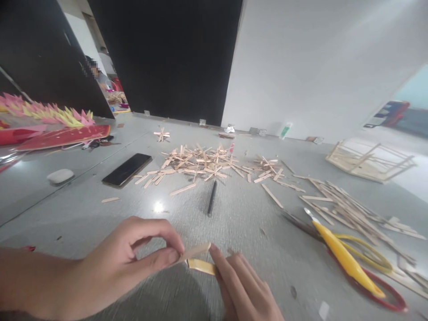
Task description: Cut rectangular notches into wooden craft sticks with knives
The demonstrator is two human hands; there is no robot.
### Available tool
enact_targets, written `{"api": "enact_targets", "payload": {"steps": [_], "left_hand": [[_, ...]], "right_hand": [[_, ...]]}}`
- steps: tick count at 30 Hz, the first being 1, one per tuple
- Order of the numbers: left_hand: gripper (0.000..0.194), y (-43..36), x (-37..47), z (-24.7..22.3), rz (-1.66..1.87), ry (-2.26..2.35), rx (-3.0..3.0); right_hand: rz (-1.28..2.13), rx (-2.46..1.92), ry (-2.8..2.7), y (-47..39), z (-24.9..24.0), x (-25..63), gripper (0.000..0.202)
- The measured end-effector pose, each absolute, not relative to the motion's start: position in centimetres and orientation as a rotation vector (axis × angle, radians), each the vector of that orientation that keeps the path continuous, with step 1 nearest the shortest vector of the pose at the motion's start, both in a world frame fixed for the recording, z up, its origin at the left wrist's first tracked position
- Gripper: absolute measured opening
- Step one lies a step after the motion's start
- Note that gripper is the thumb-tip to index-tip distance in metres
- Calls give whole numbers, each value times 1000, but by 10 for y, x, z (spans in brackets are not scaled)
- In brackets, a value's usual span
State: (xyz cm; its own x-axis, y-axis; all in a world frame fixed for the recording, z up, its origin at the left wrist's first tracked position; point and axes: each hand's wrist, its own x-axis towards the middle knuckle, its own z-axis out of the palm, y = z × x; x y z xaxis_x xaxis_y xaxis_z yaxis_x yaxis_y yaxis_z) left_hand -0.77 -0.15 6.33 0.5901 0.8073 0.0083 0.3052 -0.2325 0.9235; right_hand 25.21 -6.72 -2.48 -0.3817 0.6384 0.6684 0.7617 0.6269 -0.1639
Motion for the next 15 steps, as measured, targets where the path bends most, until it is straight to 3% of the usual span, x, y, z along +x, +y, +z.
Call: {"api": "enact_targets", "payload": {"steps": [15], "left_hand": [[27,1,-9,60,541,895,1777]], "right_hand": [[-285,-1133,-2083,-73,-13,246,65]]}}
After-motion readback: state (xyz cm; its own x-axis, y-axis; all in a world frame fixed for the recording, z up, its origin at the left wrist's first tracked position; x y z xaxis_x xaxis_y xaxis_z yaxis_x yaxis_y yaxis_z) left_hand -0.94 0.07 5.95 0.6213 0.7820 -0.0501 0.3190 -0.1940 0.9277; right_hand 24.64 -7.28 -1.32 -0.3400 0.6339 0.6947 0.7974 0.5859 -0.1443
